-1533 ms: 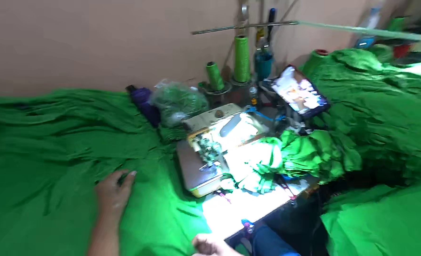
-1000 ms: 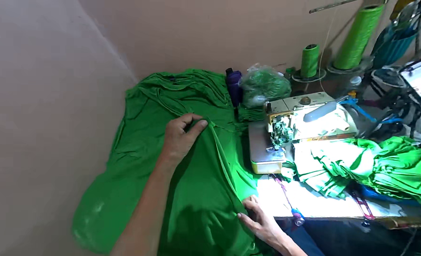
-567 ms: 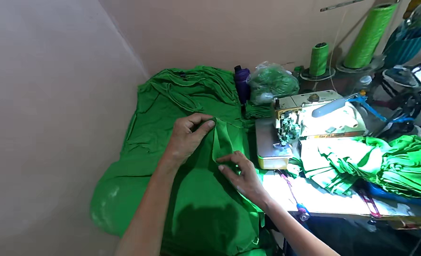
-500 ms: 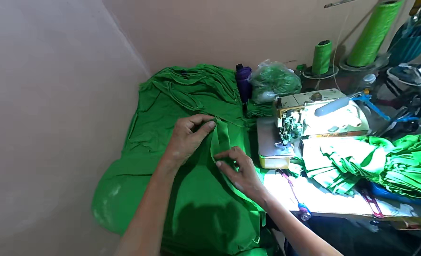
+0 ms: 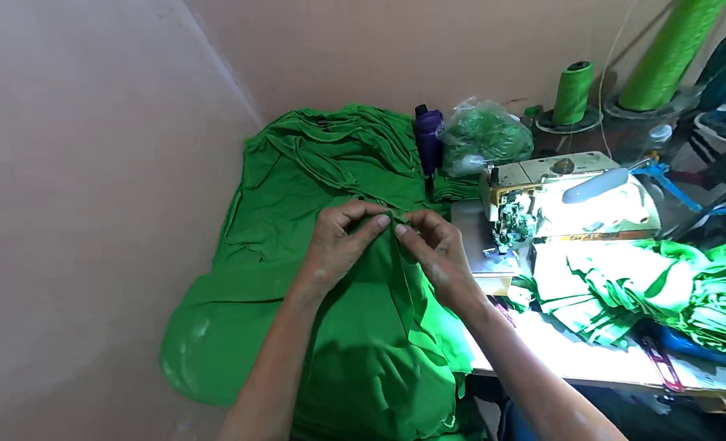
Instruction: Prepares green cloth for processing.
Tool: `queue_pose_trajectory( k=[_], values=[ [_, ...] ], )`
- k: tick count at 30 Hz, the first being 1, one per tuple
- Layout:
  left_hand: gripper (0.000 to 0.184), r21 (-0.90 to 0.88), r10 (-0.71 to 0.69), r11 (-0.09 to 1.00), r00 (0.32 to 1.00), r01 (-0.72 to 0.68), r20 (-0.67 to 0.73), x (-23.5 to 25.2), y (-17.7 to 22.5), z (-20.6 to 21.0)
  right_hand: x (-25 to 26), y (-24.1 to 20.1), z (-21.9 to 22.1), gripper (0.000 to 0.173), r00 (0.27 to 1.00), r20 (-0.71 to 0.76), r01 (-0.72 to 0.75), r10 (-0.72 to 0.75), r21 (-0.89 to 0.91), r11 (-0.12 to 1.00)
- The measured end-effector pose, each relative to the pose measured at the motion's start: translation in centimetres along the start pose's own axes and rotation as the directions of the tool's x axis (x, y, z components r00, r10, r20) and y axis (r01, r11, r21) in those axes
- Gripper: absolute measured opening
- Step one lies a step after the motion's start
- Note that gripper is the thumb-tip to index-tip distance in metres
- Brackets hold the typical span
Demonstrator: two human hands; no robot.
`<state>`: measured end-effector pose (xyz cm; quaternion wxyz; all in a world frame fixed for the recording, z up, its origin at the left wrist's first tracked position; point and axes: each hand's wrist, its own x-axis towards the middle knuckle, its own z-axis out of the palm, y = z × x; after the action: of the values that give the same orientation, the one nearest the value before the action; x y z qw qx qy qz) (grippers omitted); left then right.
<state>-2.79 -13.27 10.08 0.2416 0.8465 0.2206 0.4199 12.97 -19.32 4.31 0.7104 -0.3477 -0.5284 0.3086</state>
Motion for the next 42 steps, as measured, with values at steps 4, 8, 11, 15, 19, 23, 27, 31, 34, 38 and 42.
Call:
queue_pose_trajectory(
  k=[4, 8, 11, 15, 19, 23, 27, 31, 34, 38, 42],
  values=[
    [0.014, -0.098, -0.004, 0.995, 0.998, -0.002, -0.063, 0.1, -0.6, 0.6, 0.8, -0.4, 0.1, 0.008, 1.000, 0.005, 0.010, -0.010, 0.014, 1.000],
    [0.011, -0.144, -0.015, 0.990, 0.997, 0.003, -0.080, -0.1, -1.4, 1.2, 1.1, -0.2, 0.0, 0.006, 0.999, -0.014, -0.046, 0.046, 0.046, 0.998],
    [0.010, -0.162, -0.020, 0.987, 0.996, 0.005, -0.089, -0.3, -1.9, 1.6, 1.2, 0.2, 0.1, 0.007, 0.996, -0.017, -0.087, 0.088, 0.055, 0.995],
    [0.013, -0.091, 0.018, 0.995, 0.982, -0.036, -0.189, -0.6, -3.1, 1.6, 1.7, 0.7, -0.3, 0.011, 0.984, -0.038, -0.167, 0.172, 0.115, 0.979],
    [0.013, -0.081, 0.049, 0.994, 0.960, -0.074, -0.277, -1.1, -2.6, 0.7, 2.7, 1.1, -1.6, 0.014, 0.948, -0.142, -0.262, 0.285, 0.162, 0.951],
    [0.011, -0.173, 0.093, 0.975, 0.965, -0.139, -0.247, -0.9, -0.3, -0.3, 3.7, 0.7, -1.3, 0.020, 0.883, -0.271, -0.328, 0.384, 0.231, 0.916],
    [0.008, -0.070, 0.108, 0.990, 0.976, -0.123, -0.188, 0.8, 0.1, 0.1, 3.3, -1.0, 1.4, 0.016, 0.952, -0.111, -0.261, 0.285, 0.191, 0.946],
    [0.010, -0.027, 0.066, 0.997, 0.975, -0.073, -0.214, 1.2, -0.9, 0.2, 3.2, -2.4, 1.9, 0.010, 0.993, -0.056, -0.107, 0.108, 0.024, 0.994],
    [0.010, -0.024, 0.058, 0.998, 0.973, -0.065, -0.223, 0.7, -0.7, -0.1, 3.0, -2.5, 1.5, 0.008, 0.998, 0.004, -0.060, 0.060, -0.015, 0.998],
    [0.017, -0.002, 0.030, 1.000, 0.977, -0.031, -0.211, 0.4, -0.3, -0.3, 2.6, -2.4, 1.5, 0.010, 0.998, 0.058, 0.003, 0.000, -0.053, 0.999],
    [0.023, 0.013, -0.035, 0.999, 0.992, 0.037, -0.122, 0.2, -0.5, -0.8, 2.4, -2.4, 1.3, 0.013, 0.994, 0.096, 0.051, -0.042, -0.092, 0.994]
  ],
)
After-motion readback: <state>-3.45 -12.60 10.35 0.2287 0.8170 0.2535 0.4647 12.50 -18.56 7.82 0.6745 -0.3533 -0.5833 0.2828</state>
